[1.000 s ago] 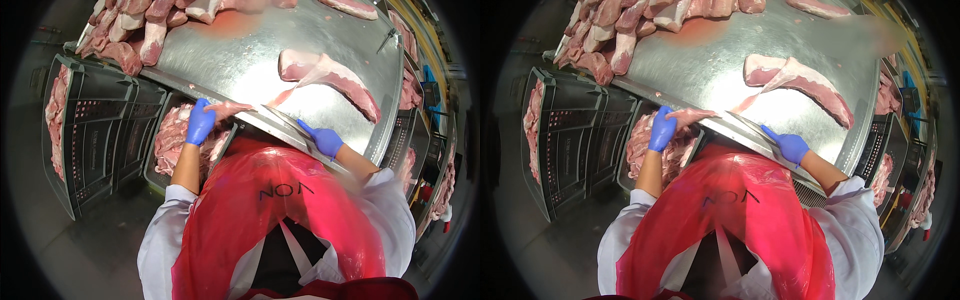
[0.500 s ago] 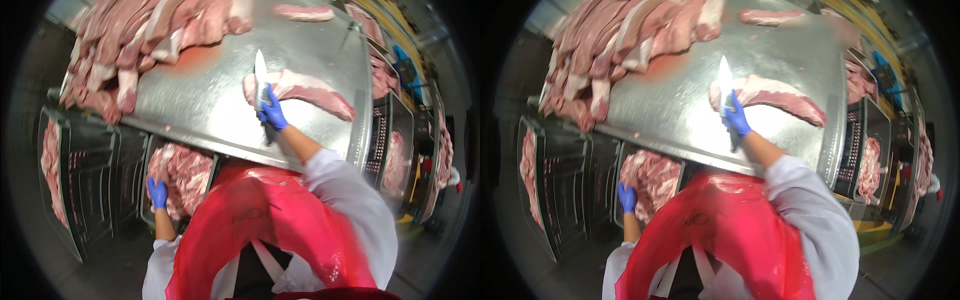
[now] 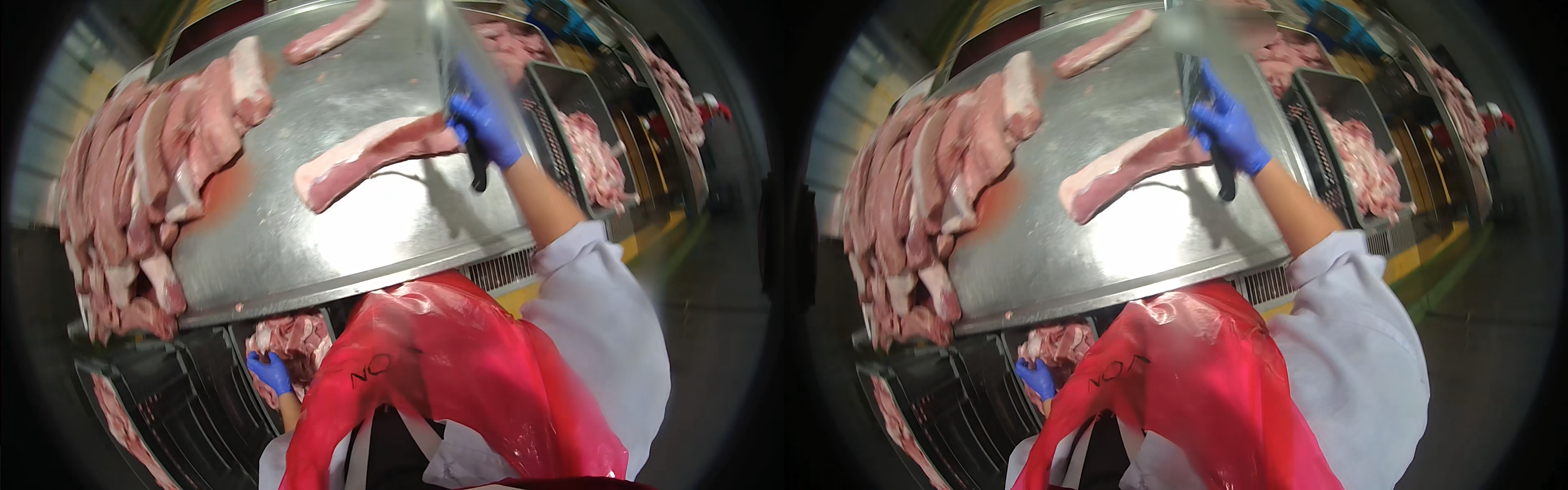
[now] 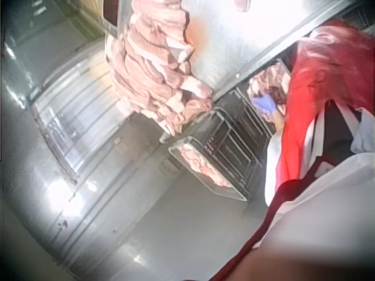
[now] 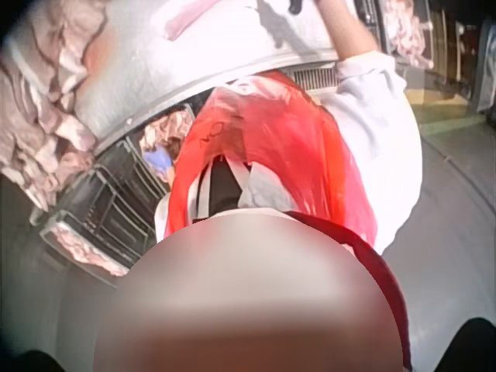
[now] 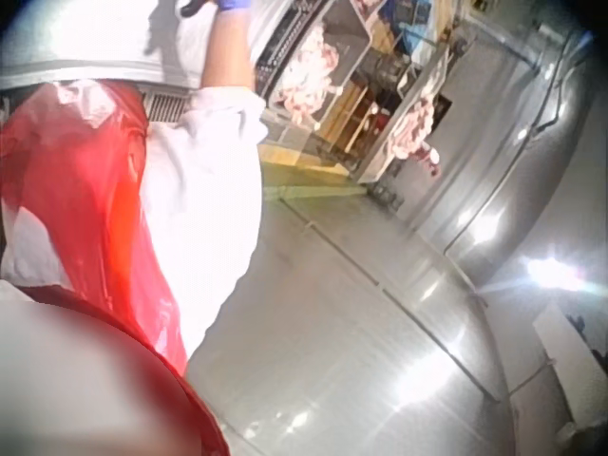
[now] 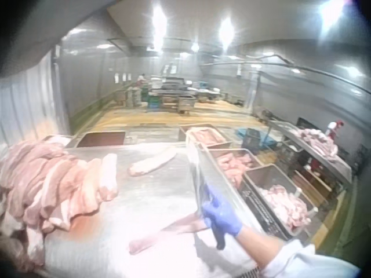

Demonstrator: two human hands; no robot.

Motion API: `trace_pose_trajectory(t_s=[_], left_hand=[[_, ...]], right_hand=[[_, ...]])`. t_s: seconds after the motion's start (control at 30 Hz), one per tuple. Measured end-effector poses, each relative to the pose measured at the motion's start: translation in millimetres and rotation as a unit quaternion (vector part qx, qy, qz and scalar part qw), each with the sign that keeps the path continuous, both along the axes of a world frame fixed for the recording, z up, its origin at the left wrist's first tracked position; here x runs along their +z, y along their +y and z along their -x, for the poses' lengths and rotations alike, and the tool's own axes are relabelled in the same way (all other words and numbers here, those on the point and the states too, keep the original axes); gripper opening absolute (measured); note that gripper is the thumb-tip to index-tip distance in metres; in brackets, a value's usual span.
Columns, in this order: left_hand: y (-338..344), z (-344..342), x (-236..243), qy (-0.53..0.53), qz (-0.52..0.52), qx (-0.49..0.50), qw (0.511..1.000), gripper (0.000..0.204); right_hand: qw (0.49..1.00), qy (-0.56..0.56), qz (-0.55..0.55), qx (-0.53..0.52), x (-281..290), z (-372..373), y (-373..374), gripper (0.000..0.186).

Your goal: The person cuts large slabs of raw meat on a stainless steel table using a knife. They trim fat and separate portions, placing the cut pieces into a black plastic crate below the table.

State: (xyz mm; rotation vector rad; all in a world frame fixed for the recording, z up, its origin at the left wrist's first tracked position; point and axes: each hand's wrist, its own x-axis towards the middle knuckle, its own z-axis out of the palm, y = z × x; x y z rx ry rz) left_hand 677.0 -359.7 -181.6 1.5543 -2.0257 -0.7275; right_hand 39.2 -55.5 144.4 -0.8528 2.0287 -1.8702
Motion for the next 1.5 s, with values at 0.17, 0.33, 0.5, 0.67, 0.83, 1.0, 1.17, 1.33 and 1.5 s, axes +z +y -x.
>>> trace_pose_trajectory(t_s=[0.17,0.33,0.5,0.67,0.83,1.0,1.17,1.33,1.5], left_hand=[[-46.8,186.8,69.7,0.042,0.084,-0.181,0.979,0.054],[-29.6,450.1,129.8,0.128,0.109,-0.391,0.905,0.054],[43.8,676.7,156.9,0.120,0.111,-0.538,0.827,0.051],[92.3,866.0,83.8,0.011,0.125,-0.591,0.797,0.056],[145.0,1002.8,38.8,-0.070,0.229,-0.514,0.824,0.066],[80.5,1104.9,-13.0,-0.104,0.184,-0.423,0.881,0.060],[-8.2,1112.7,-23.5,-0.142,0.065,-0.571,0.806,0.026],[45.5,915.6,29.8,0.210,-0.422,-0.490,0.733,0.038],[107.0,612.0,108.0,0.236,-0.392,-0.402,0.793,0.028]], right_hand=[[0.993,0.093,-0.039,-0.061,145.3,91.6,132.5,0.076],[0.975,0.143,-0.101,-0.135,225.3,133.5,220.6,0.077],[0.935,0.108,-0.239,-0.238,142.1,148.3,339.2,0.074],[0.888,0.048,-0.363,-0.277,12.2,50.9,438.4,0.080],[0.832,-0.230,-0.175,-0.474,-13.4,-34.9,427.8,0.083],[0.802,-0.225,-0.160,-0.530,-4.1,-44.5,429.0,0.083],[0.808,-0.223,-0.128,-0.531,-25.6,-40.0,435.1,0.085],[0.838,-0.240,-0.102,-0.480,-31.3,-53.8,419.4,0.081],[0.871,-0.233,-0.054,-0.429,-45.1,-46.4,396.0,0.082]])
